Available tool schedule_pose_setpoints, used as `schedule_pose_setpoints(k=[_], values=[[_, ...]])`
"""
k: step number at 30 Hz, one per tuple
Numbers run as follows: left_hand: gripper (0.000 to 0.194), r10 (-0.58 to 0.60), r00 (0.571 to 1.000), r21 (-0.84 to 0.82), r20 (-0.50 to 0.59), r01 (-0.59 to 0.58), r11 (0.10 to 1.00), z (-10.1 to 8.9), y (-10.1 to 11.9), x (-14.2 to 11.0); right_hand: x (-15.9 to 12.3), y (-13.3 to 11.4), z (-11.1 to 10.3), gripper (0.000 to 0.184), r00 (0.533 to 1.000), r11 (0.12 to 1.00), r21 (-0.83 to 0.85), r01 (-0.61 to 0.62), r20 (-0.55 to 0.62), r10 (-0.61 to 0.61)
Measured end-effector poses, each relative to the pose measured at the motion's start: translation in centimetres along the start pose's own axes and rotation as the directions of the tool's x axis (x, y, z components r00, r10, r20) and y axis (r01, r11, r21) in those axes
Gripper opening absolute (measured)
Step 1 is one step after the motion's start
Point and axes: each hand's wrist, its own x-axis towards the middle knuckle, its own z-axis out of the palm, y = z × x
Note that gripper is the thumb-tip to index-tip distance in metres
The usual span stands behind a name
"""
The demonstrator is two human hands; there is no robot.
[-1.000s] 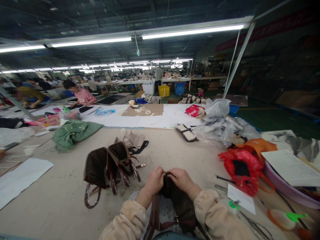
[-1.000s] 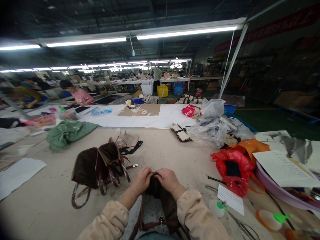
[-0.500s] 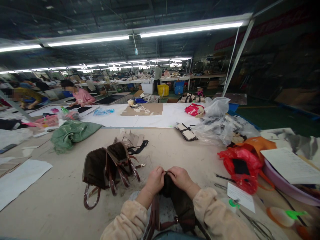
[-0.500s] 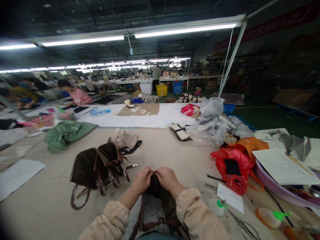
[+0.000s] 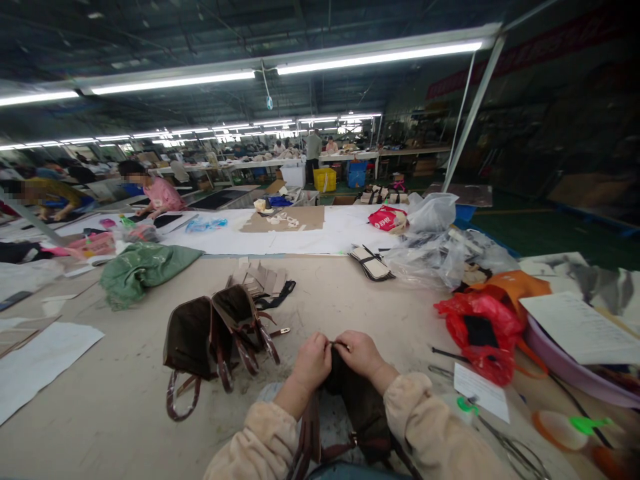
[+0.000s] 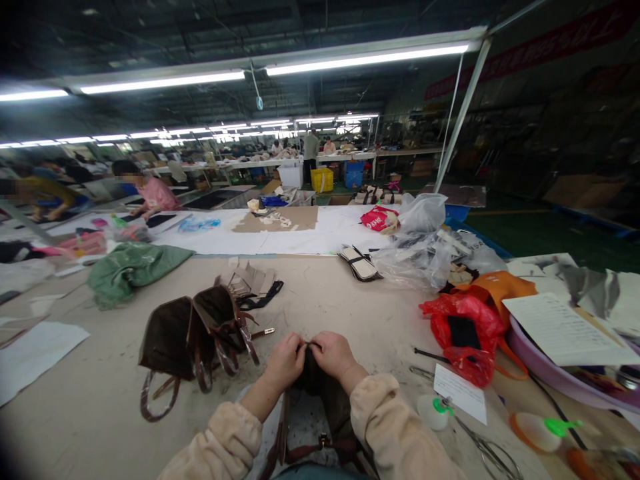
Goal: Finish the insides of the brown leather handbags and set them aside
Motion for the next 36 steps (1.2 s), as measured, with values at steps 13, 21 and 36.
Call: schedule_pose_setpoints(k=[13,21,36], values=[[0.014,-0.008,1.000,-0.118,-0.003,0.008,0.993,0.4,-1.1,-0.1,0.2,0.4,-0.1,0.023,0.998,0.991,0.133,-0.029,0.064,0.021],[0.012,0.003,1.000,-0.170,0.000,-0.003,0.985,0.3,-1.5,-0.2,-0.4,0.3,-1.2,0.040,0.991,0.989,0.147,-0.035,0.132,0.015],[0.005,-0.055,0.998,-0.215,0.007,0.055,0.975,-0.1,-1.6,0.2,0.5,-1.2,-1.0,0.025,0.986,0.979,-0.196,-0.048,0.147,0.078]])
